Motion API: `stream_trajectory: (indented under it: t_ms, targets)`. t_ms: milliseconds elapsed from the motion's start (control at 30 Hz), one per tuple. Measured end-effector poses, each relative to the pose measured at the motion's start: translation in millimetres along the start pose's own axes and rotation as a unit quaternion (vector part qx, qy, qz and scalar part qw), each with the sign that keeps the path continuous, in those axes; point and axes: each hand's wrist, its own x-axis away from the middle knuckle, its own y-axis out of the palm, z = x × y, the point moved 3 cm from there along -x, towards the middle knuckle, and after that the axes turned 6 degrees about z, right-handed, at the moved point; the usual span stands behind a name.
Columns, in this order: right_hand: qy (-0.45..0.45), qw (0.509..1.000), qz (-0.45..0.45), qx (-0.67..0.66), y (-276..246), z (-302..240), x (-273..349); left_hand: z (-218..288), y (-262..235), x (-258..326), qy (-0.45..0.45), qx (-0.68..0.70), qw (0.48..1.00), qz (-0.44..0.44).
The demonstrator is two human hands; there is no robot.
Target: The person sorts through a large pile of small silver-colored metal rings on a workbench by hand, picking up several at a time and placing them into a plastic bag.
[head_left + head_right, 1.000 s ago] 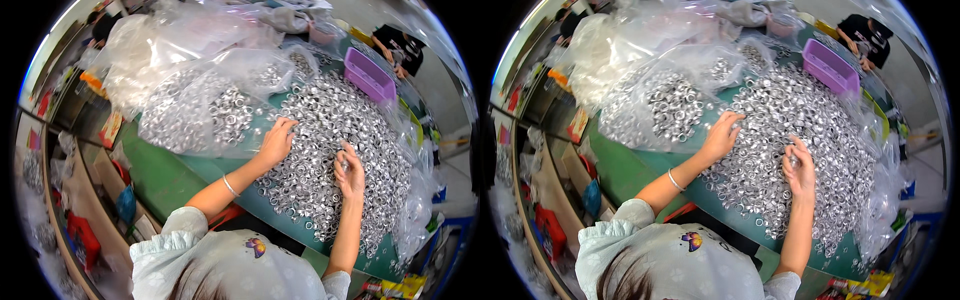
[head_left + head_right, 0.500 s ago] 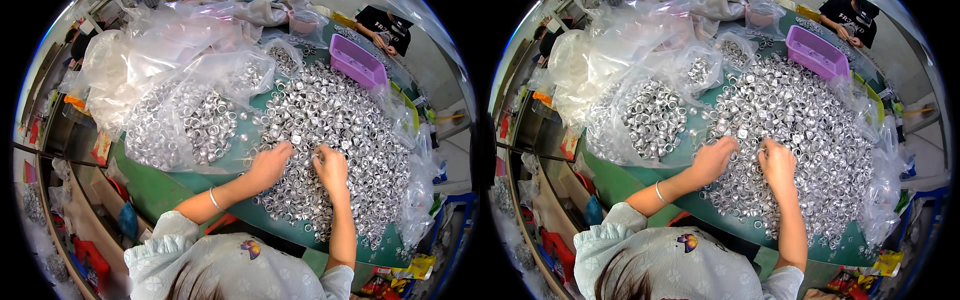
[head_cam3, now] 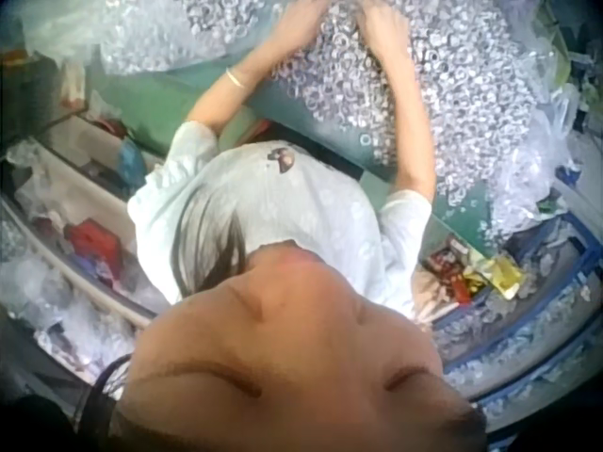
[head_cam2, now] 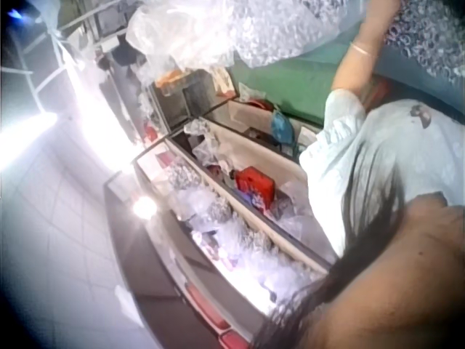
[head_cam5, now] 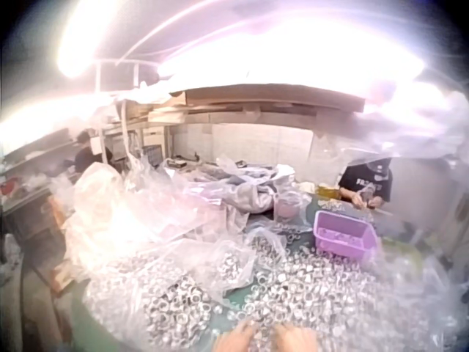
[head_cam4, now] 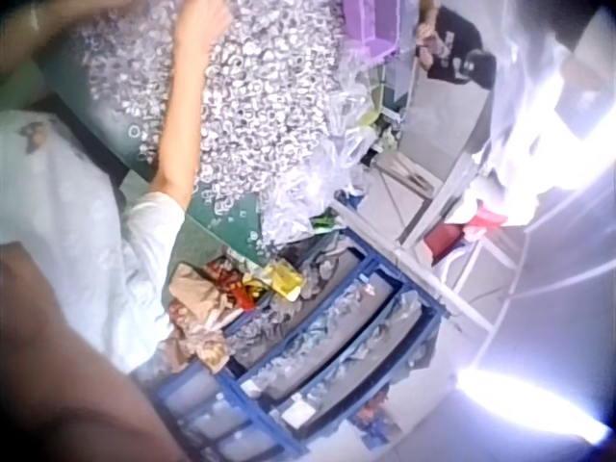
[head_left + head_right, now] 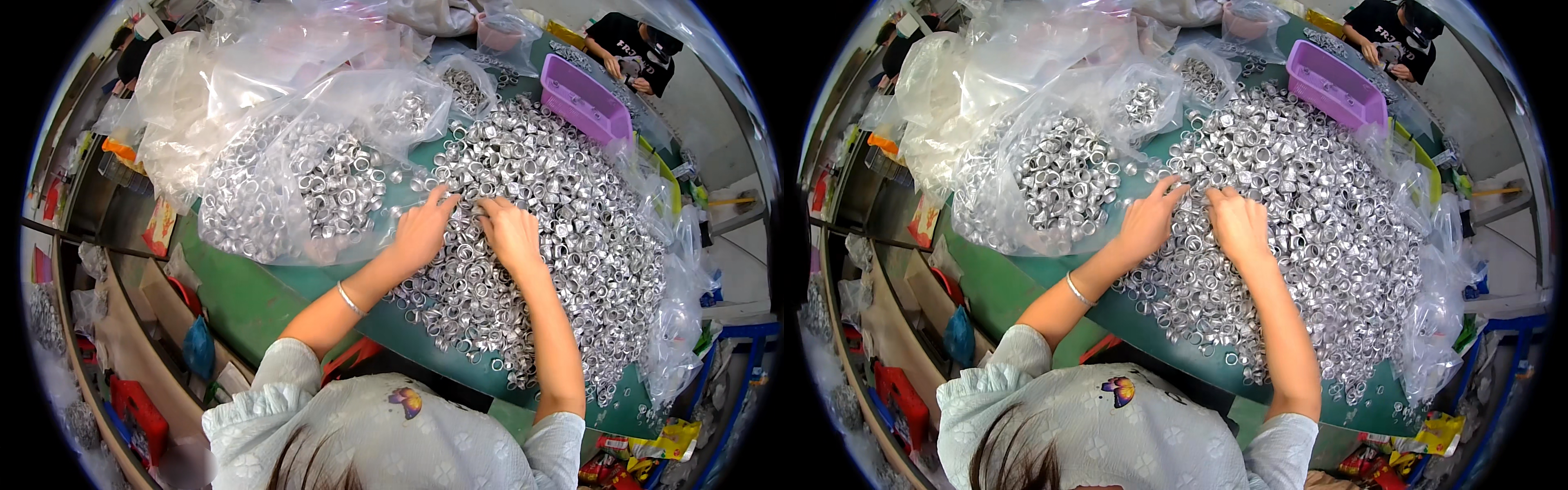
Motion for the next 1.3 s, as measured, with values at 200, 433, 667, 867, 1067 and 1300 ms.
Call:
stream_trajectory:
  t_ms: [200,433,667,867,1067,1300]
  targets:
    - [0.103,0.975,0.125,-0.154,-23.5,27.1,25.1,-7.9,3.5,-7.7,0.024,0.005,1.0,-0.016]
    - [0.132,0.979,0.139,-0.067,-45.8,40.3,51.0,-5.2,-5.7,-2.4,0.008,0.054,0.998,0.006]
    - [0.294,0.907,0.052,-0.297,-41.8,50.2,57.1,1.4,-14.1,6.0,0.053,0.112,0.992,-0.033]
    - [0.328,0.874,-0.032,-0.358,-50.1,52.0,60.5,14.4,-25.0,16.8,0.069,0.193,0.973,-0.109]
    - [0.206,0.962,0.092,-0.156,-62.0,42.5,66.9,19.1,-41.4,16.2,0.06,0.303,0.951,-0.006]
    - [0.386,0.297,0.016,-0.873,-44.9,45.3,79.3,24.5,-21.7,47.5,-0.33,0.913,0.198,-0.137]
